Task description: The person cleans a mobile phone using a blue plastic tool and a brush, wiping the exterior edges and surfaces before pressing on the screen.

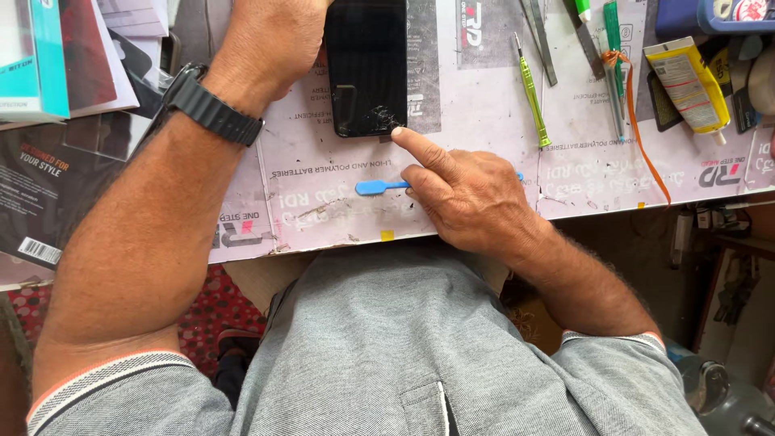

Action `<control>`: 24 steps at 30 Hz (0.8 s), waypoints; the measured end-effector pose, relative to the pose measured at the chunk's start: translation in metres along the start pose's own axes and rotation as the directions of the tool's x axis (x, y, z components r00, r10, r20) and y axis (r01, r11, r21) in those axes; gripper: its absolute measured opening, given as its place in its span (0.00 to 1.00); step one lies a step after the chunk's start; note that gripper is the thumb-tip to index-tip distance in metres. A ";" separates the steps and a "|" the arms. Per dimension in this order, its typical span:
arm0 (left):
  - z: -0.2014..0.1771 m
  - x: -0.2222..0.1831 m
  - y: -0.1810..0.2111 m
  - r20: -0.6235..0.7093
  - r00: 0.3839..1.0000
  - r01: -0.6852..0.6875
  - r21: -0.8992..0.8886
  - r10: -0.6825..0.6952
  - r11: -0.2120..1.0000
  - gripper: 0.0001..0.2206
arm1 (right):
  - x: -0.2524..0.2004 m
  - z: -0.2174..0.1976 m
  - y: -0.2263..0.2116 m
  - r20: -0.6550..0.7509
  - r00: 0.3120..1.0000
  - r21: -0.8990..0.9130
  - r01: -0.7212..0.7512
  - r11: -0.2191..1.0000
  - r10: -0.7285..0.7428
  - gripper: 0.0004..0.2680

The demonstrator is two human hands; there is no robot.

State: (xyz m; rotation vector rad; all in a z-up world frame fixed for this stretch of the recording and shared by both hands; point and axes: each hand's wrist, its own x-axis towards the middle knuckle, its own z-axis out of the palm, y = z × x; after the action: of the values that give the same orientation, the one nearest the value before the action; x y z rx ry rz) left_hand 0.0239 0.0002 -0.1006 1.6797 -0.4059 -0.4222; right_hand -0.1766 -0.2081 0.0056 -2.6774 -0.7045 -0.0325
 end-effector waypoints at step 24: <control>0.001 -0.003 0.036 -0.015 1.000 0.003 0.031 -0.002 1.000 0.16 | 0.036 -0.020 0.008 0.104 0.994 0.042 0.013 0.999 -0.017 0.14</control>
State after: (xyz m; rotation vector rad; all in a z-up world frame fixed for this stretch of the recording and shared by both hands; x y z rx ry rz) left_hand 0.0197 -0.0048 -0.0649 1.7130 -0.4012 -0.4068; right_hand -0.1402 -0.2050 0.0253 -2.6499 -0.7490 0.1173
